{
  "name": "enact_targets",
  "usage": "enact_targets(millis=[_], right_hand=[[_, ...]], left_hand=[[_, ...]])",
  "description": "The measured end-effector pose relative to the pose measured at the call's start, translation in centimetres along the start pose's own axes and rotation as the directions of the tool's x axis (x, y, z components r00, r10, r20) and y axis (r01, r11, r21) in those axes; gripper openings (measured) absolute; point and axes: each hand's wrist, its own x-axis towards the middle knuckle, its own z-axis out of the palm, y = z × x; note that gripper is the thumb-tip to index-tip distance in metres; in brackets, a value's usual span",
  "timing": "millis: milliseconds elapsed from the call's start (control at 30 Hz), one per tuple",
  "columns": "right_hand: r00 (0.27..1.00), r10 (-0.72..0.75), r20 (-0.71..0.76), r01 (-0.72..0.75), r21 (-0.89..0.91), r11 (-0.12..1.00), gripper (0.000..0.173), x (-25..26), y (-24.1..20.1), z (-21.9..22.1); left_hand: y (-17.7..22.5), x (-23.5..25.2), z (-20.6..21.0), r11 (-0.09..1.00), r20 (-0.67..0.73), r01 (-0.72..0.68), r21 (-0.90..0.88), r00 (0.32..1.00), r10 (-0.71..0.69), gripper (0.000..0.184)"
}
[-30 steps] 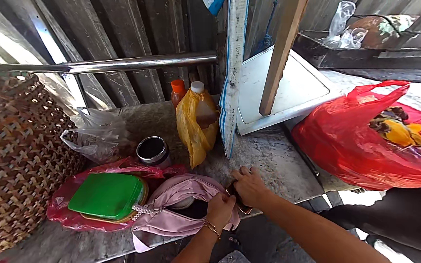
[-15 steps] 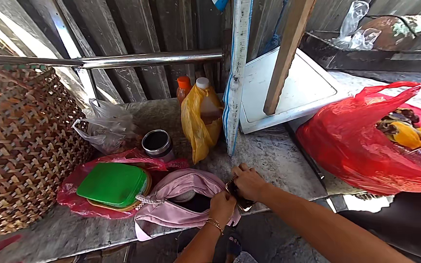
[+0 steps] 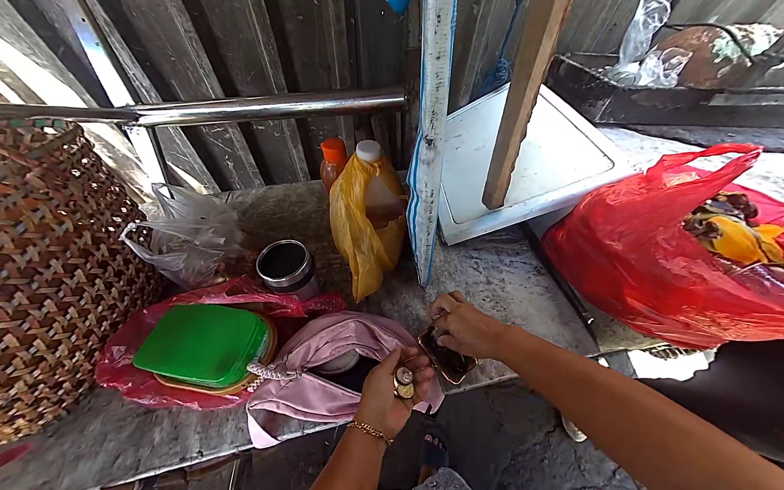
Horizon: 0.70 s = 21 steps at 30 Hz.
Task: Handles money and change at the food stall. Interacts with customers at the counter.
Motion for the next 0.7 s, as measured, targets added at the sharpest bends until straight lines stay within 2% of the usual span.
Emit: enact_targets(millis=[167, 300, 367, 433, 500, 567, 633, 700], right_hand=[[0.993, 0.027, -0.116, -0.012, 0.129, 0.992, 0.032, -0.7, 0.1, -1.3], [0.982, 0.040, -0.186, 0.000, 0.212, 0.977, 0.034, -1.4, -2.3, -2.1], [0.975, 0.035, -0.220, -0.003, 0.142, 0.990, 0.032, -1.4, -4.7, -1.1], [0.980, 0.028, -0.196, -0.029, -0.001, 1.000, 0.028, -1.3, -7.2, 0.3], [0.994, 0.033, -0.106, -0.044, -0.107, 0.993, 0.027, -1.5, -9.3, 0.3], [0.999, 0.033, -0.019, -0.034, -0.093, 0.995, 0.031, -2.0, -10.0, -1.2], [0.992, -0.016, -0.127, 0.018, 0.020, 1.000, 0.030, -2.8, -8.7, -2.4], [0.959, 0.020, -0.281, -0.014, 0.023, 1.000, 0.024, -3.5, -6.5, -3.2]], left_hand=[[0.6, 0.2, 1.2, 0.999, -0.068, -0.031, 0.014, 0.997, 0.032, 0.041], [0.9, 0.2, 2.4, 0.999, -0.028, 0.005, -0.039, 1.000, -0.006, 0.047], [0.9, 0.3, 3.1, 0.995, 0.001, -0.013, -0.096, 1.000, 0.013, 0.047], [0.7, 0.9, 3.2, 0.990, 0.010, -0.056, -0.131, 0.998, 0.058, 0.044], [0.3, 1.5, 2.8, 0.985, -0.003, -0.095, -0.145, 0.995, 0.095, 0.041], [0.4, 1.5, 2.2, 0.984, 0.042, -0.078, -0.159, 0.995, 0.086, 0.041], [0.9, 1.2, 1.6, 0.987, 0.085, -0.035, -0.154, 0.995, 0.048, 0.042], [1.6, 0.8, 1.1, 0.988, 0.128, -0.006, -0.153, 0.991, 0.026, 0.046]])
